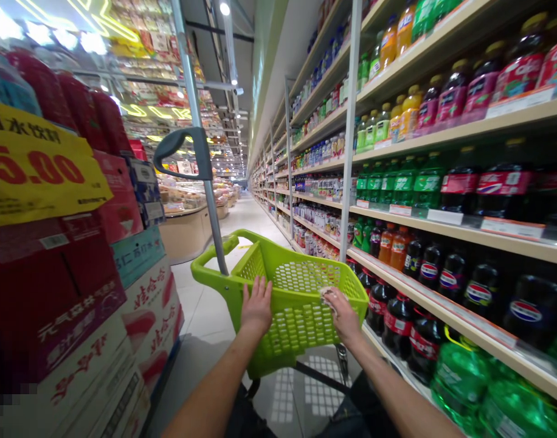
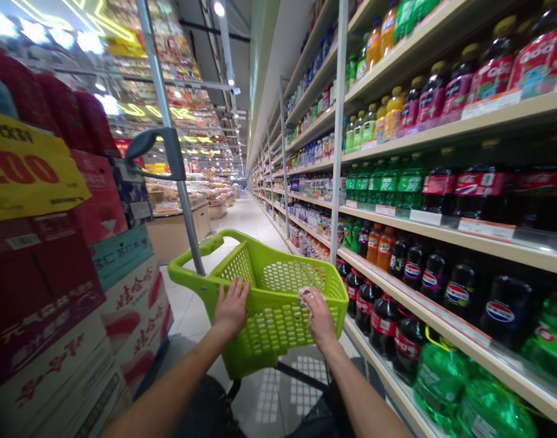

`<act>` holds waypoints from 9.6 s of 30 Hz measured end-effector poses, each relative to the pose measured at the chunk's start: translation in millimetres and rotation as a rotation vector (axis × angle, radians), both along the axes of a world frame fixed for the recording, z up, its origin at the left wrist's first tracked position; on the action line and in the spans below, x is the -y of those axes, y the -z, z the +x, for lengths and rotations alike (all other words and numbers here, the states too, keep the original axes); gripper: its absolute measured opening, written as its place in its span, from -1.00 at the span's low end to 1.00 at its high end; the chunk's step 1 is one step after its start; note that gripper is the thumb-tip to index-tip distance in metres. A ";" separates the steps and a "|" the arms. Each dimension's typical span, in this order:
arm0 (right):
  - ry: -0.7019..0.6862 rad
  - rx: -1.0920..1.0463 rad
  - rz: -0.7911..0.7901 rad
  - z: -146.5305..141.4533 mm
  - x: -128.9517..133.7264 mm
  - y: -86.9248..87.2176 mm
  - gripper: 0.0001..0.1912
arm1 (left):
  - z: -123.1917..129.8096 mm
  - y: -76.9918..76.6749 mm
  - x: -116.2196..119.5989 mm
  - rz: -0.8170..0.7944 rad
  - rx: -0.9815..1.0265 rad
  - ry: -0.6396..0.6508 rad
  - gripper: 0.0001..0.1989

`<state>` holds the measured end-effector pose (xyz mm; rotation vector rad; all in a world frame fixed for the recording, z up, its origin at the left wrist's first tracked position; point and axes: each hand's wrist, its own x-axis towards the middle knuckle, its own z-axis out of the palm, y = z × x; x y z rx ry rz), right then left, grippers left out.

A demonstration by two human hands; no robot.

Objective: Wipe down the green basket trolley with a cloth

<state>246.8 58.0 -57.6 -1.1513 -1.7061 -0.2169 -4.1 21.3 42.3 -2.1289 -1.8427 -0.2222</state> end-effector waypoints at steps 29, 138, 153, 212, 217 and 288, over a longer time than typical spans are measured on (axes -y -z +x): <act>0.026 0.188 0.051 0.5 32.0 43.9 -0.51 | 2.7 22.3 1.1 0.076 -0.015 0.069 -0.32; 0.034 0.428 0.078 7.7 25.6 35.7 -0.52 | 60.0 38.0 16.3 0.079 -0.058 0.404 -0.42; 0.184 0.280 0.080 49.5 21.8 28.8 -0.52 | 86.1 39.8 18.8 0.037 -0.048 0.448 -0.43; 0.168 0.084 -0.015 23.8 -21.1 -0.7 -0.62 | 23.3 6.1 8.0 -0.010 0.022 0.033 -0.34; 0.211 0.112 -0.060 58.5 -29.2 -3.4 -0.62 | 24.3 8.2 9.1 0.015 0.013 0.103 -0.35; -0.281 0.019 0.061 -177.0 -5.4 -76.3 -0.53 | -96.4 -33.9 30.9 0.387 0.099 -0.099 -0.37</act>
